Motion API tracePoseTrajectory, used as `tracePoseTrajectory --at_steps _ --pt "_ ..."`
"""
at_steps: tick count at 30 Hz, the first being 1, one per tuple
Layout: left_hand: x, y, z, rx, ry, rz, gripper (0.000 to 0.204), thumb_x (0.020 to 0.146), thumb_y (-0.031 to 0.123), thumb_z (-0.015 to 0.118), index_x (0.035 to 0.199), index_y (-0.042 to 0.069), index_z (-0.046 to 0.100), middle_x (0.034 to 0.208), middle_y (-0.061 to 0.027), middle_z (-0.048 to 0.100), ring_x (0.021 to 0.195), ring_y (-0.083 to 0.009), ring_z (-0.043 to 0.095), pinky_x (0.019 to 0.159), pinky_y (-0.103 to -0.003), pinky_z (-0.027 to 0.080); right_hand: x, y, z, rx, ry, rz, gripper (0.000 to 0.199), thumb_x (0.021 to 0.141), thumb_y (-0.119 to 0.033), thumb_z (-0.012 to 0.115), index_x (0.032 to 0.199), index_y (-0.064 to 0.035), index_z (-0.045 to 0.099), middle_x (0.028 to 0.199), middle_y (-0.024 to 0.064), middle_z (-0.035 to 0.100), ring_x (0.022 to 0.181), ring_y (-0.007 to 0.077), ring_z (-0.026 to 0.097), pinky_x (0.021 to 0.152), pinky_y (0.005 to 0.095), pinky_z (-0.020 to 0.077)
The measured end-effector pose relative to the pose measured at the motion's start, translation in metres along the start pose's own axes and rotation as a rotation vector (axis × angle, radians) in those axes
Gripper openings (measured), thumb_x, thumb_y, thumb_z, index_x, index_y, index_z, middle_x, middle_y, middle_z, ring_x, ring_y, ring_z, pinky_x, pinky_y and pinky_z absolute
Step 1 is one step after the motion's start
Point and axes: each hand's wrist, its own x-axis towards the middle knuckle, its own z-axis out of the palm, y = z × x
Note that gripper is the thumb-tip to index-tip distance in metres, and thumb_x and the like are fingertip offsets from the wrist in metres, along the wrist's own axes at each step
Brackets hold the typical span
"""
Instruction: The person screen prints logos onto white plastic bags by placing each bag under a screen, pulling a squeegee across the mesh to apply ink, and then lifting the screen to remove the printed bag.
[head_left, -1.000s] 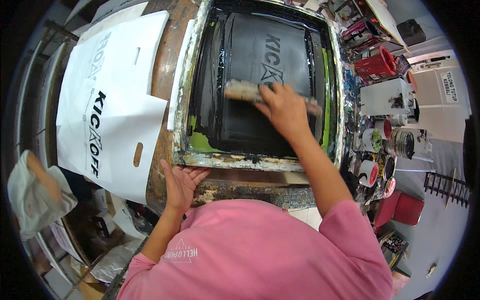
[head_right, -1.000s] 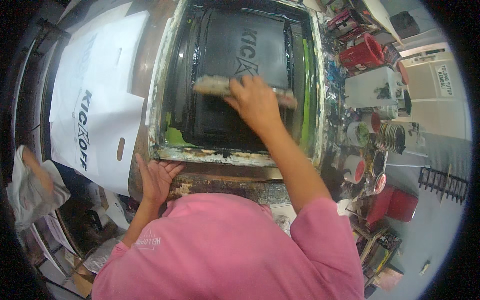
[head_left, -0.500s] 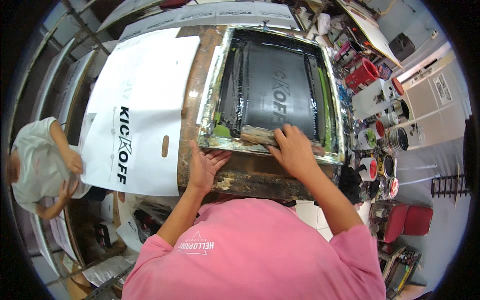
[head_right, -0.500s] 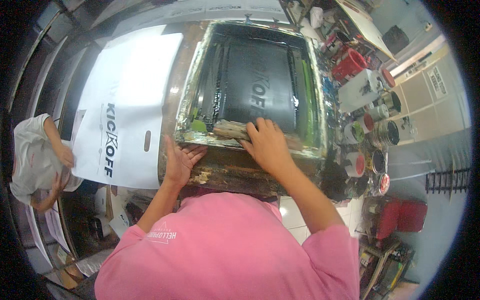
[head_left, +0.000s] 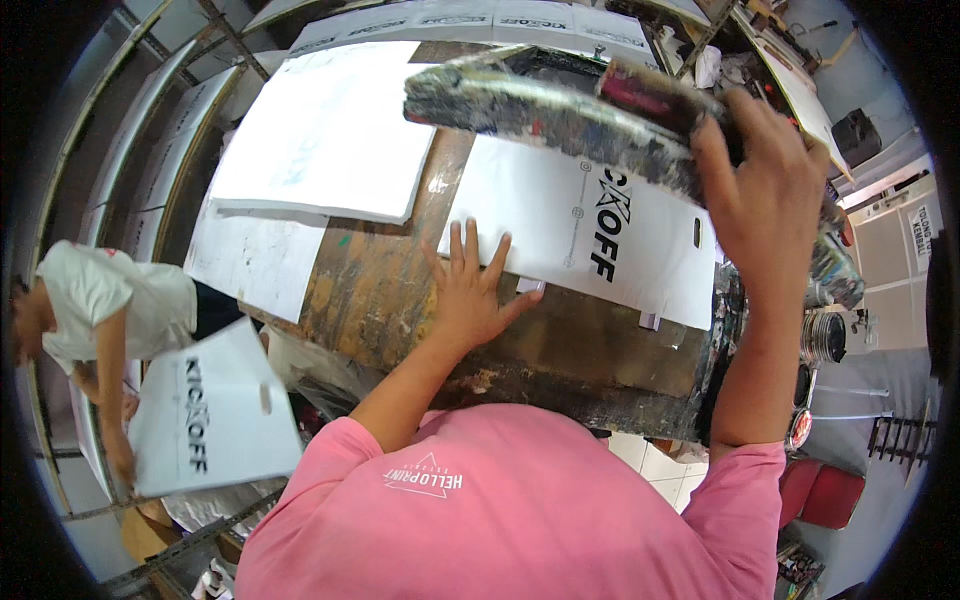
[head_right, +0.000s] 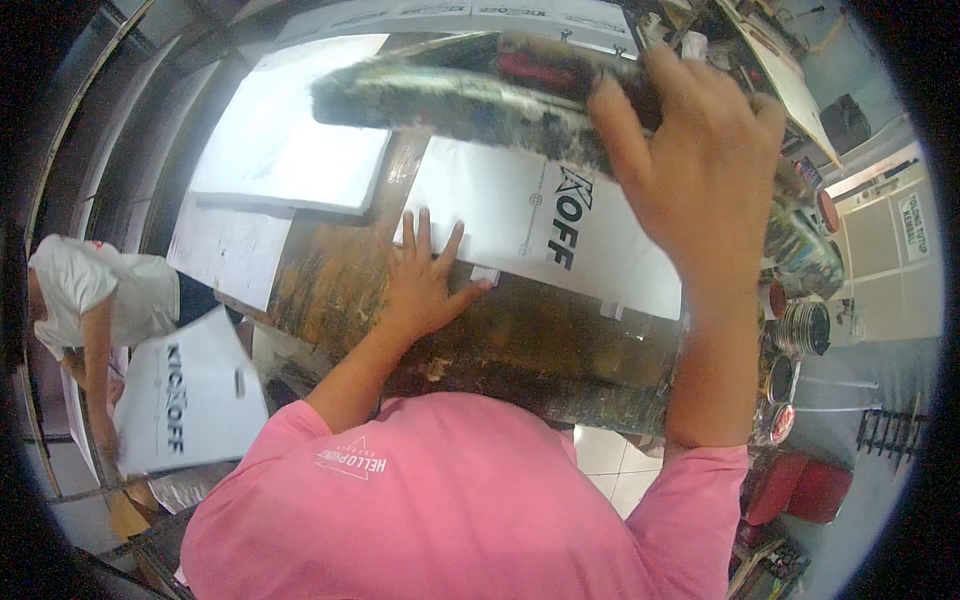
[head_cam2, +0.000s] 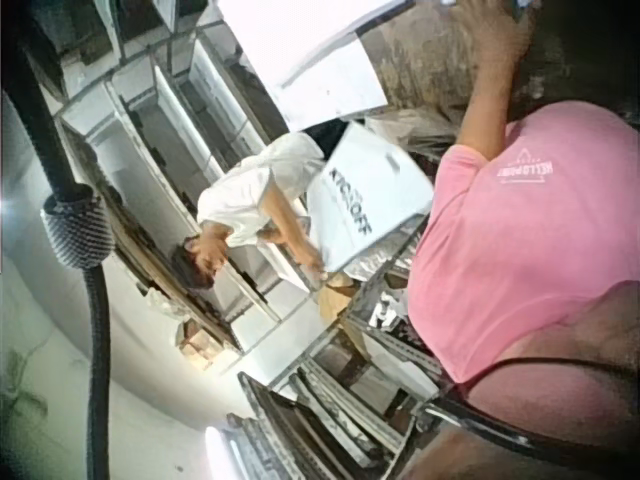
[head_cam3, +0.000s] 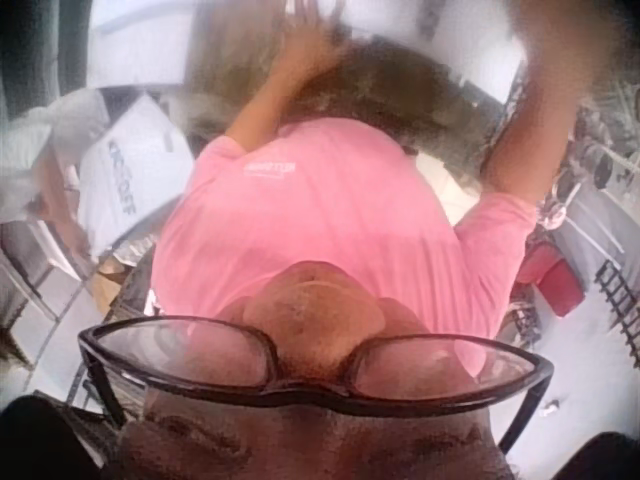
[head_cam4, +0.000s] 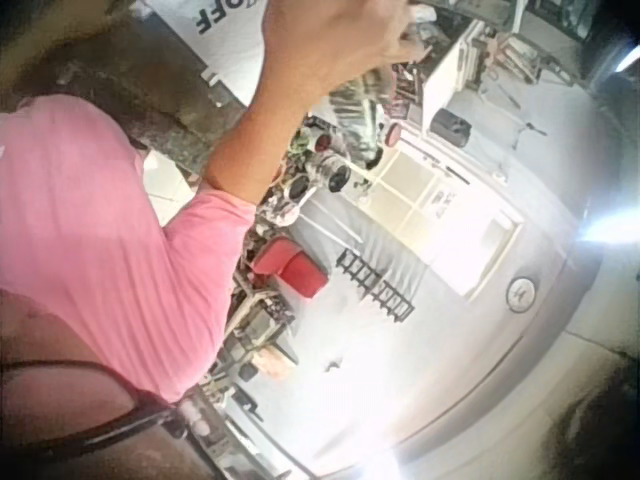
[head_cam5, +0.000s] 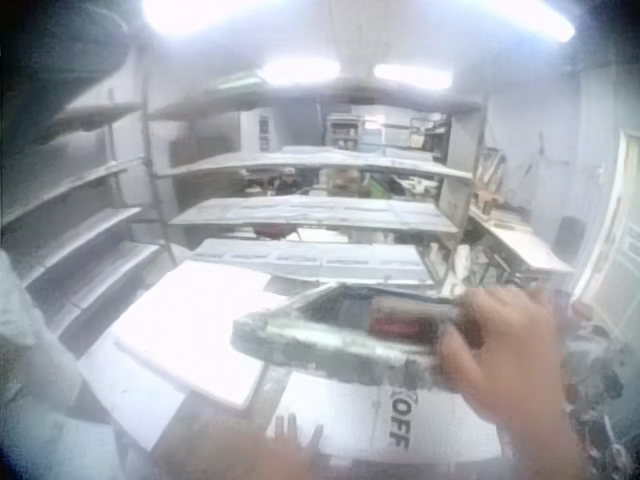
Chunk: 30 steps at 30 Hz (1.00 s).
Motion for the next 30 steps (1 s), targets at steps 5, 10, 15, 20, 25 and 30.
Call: tracePoseTrajectory --at_steps 5,10,15,20,25,30 --pt "0.013 0.017 -0.003 -0.032 -0.168 -0.039 0.116 0.084 0.085 0.042 0.154 -0.005 0.029 0.164 -0.0279 0.017 0.154 -0.0424 0.002 0.11 -0.075 -0.013 0.035 0.021 -0.001 -0.005 -0.081 -0.006 0.041 0.097 -0.039 0.056 0.114 -0.0034 0.069 0.095 0.0187 0.07 0.086 0.0347 0.067 0.088 0.0398 0.0451" --pt "0.027 0.02 0.006 0.004 -0.062 -0.148 0.12 0.082 0.086 0.044 0.153 -0.01 0.029 0.164 -0.0253 0.021 0.154 -0.0426 0.004 0.107 -0.078 -0.014 0.053 0.05 0.004 0.201 -0.136 0.126 0.049 0.101 -0.046 0.052 0.12 -0.0049 0.068 0.091 0.0227 0.07 0.076 0.0361 0.068 0.077 0.0381 0.0512" --pt "0.019 0.019 0.01 -0.082 -0.053 -0.096 0.112 0.087 0.079 0.047 0.149 -0.013 0.035 0.159 -0.0254 0.032 0.154 -0.0433 0.01 0.107 -0.079 -0.012 0.065 0.051 0.001 0.272 -0.119 0.174 0.049 0.101 -0.046 0.052 0.12 -0.0045 0.068 0.091 0.0228 0.069 0.075 0.0358 0.068 0.076 0.0379 0.0512" --pt "0.077 0.042 -0.045 -0.401 0.144 0.023 0.081 0.09 0.052 0.067 0.135 -0.013 0.052 0.142 -0.0253 0.055 0.145 -0.0424 0.036 0.115 -0.072 0.001 0.075 0.053 -0.001 0.275 -0.082 0.178 0.049 0.101 -0.047 0.052 0.119 -0.0041 0.068 0.091 0.0229 0.069 0.075 0.0354 0.068 0.075 0.0378 0.0513" --pt "0.111 0.041 -0.073 -0.759 0.331 -0.12 0.052 0.092 0.022 0.07 0.133 -0.008 0.058 0.14 -0.0256 0.057 0.138 -0.0388 0.047 0.121 -0.058 0.013 0.073 0.057 0.009 0.142 -0.015 0.037 0.049 0.101 -0.047 0.052 0.118 -0.0037 0.068 0.091 0.023 0.069 0.074 0.0351 0.068 0.075 0.0376 0.0513" --pt "0.061 -0.013 -0.082 -0.739 0.411 -0.305 0.047 0.093 0.015 0.069 0.137 0.002 0.06 0.143 -0.0232 0.056 0.137 -0.0347 0.05 0.122 -0.046 0.021 0.057 0.032 -0.003 0.217 -0.122 0.062 0.042 0.099 -0.04 0.055 0.107 -0.0019 0.07 0.092 0.0226 0.07 0.079 0.038 0.065 0.077 0.0408 0.0498"
